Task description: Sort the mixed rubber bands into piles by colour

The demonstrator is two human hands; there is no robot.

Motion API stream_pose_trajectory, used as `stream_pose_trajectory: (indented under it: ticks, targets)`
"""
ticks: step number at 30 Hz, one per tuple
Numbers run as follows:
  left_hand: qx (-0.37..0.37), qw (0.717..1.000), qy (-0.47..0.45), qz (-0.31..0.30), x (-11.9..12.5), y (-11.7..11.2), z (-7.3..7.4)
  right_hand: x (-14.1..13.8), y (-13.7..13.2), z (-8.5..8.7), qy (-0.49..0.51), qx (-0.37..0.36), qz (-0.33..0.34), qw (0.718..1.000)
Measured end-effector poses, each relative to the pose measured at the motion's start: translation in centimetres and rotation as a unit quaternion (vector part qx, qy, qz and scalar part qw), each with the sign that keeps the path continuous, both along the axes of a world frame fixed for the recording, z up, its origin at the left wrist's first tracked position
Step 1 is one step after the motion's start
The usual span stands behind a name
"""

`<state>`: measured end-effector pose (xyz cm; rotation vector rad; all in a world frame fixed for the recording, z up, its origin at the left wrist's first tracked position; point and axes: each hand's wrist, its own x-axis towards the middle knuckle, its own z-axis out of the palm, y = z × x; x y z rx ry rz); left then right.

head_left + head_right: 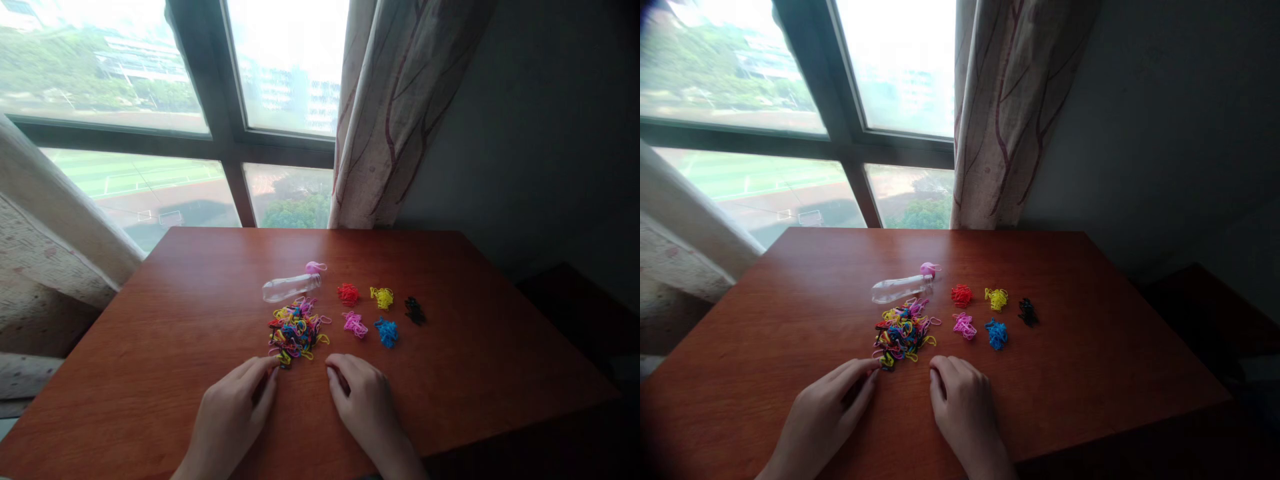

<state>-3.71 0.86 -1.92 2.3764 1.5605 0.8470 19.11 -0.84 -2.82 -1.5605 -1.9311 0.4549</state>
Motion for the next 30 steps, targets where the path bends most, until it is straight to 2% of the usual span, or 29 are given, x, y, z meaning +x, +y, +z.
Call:
stream_pose_trajectory:
  ticks: [6,12,19,24,30]
  targets:
    - [0.032,0.997,0.061,0.035,0.3,-0.3,-0.1,0.0,0.1,0.0,0.001,0.006,0.000,1.000]
    - [0.038,0.997,0.057,0.048,0.4,-0.1,-0.1,0.0,0.0,-0.2,0.006,0.004,-0.001,1.000]
    - [0.025,0.998,0.056,0.012,0.4,0.1,-0.2,-0.1,-0.1,-0.2,0.011,-0.002,-0.004,1.000]
    - [-0.003,0.999,0.049,-0.009,0.3,0.1,-0.5,-1.7,-0.2,0.3,0.002,-0.016,0.024,1.000]
    - [-0.001,0.999,0.051,-0.017,0.2,0.0,-0.4,-4.7,-0.1,0.7,-0.015,-0.025,0.036,0.999]
